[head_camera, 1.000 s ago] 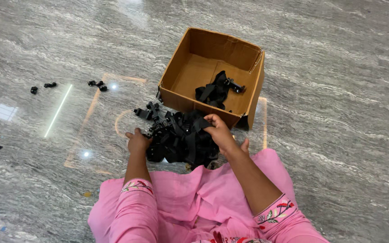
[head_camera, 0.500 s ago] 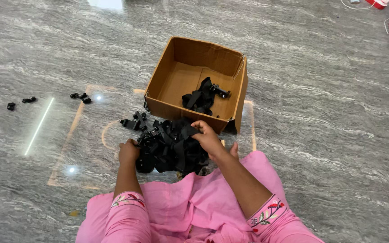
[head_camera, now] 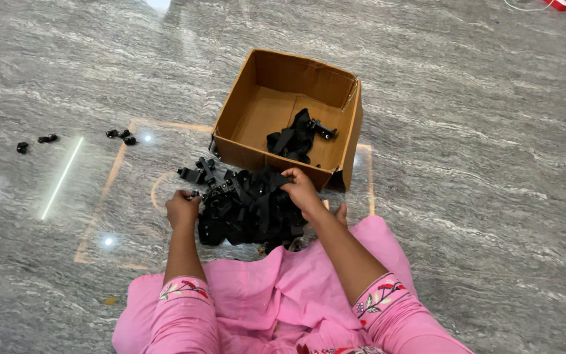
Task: The person sits on the floor and assembles small black plastic components by hand. They pick up parts from a pile and a cardboard box, connect them together, and place the assembled units back into the box.
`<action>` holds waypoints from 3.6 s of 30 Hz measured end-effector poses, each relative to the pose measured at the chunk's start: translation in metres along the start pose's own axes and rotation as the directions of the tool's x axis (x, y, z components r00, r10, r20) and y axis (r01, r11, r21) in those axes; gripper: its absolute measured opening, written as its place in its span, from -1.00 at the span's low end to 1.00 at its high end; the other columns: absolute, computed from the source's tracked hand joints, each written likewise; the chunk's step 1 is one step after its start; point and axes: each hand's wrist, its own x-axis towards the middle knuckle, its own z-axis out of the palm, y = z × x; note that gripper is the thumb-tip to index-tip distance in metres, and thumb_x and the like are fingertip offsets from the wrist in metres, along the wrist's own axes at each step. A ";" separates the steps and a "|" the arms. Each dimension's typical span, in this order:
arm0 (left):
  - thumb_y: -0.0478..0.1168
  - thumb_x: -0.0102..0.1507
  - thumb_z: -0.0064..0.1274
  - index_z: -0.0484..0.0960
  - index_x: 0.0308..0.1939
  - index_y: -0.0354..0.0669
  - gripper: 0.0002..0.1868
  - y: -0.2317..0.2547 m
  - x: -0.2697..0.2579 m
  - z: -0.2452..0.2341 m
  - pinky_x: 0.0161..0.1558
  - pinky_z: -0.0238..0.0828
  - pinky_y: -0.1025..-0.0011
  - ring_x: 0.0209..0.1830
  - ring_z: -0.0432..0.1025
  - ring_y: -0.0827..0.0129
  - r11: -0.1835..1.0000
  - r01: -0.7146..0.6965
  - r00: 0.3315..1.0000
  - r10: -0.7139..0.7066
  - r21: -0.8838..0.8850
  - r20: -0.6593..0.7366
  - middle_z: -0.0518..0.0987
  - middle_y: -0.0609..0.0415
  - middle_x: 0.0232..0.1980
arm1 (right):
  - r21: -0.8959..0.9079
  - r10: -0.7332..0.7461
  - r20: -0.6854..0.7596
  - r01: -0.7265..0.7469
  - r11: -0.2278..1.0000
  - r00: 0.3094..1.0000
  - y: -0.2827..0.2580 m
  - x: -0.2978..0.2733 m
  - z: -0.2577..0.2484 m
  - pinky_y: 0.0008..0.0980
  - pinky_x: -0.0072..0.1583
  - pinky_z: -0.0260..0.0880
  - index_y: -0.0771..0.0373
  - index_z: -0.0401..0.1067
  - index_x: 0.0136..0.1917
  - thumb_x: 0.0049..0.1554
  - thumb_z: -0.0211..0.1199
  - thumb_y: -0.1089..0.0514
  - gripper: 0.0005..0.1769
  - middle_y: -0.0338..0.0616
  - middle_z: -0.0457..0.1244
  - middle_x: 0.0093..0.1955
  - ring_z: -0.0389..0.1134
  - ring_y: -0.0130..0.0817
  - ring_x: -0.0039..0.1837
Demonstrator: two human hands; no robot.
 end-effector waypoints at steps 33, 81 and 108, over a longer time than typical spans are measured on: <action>-0.33 0.27 0.21 0.36 -0.20 -0.25 -0.73 0.093 -0.191 -0.061 -0.51 0.45 0.47 -0.54 0.52 0.39 0.400 0.075 0.974 0.169 -0.914 0.153 0.68 -0.08 -0.32 | 0.141 -0.062 0.167 0.038 0.989 0.984 -0.018 -0.011 0.006 -0.47 0.08 0.39 0.30 0.50 0.06 0.16 0.23 0.32 -0.81 -0.24 0.39 -0.05 0.39 -0.46 -0.01; -0.27 0.23 0.26 0.57 -0.03 -0.26 -0.71 0.134 -0.207 -0.085 -0.27 0.48 0.52 -0.33 0.52 0.52 0.694 -0.291 0.953 0.272 -0.659 -0.135 0.65 0.08 -0.19 | -0.384 -0.284 0.282 0.379 0.842 0.916 -0.065 -0.110 0.057 -0.40 -0.09 0.43 0.28 0.45 0.14 0.10 0.38 0.01 -0.58 -0.14 0.44 -0.17 0.43 -0.52 -0.13; -0.30 0.26 0.26 0.61 0.09 -0.27 -0.67 0.114 -0.212 -0.049 0.07 0.42 0.48 -0.02 0.48 0.47 0.362 -0.042 0.887 0.443 -0.931 0.133 0.63 0.11 0.00 | 0.447 0.030 0.228 -0.132 0.885 0.973 -0.029 -0.089 0.049 -0.53 -0.09 0.31 0.11 0.32 -0.20 0.19 0.27 0.16 -0.83 -0.33 0.31 -0.22 0.30 -0.58 -0.16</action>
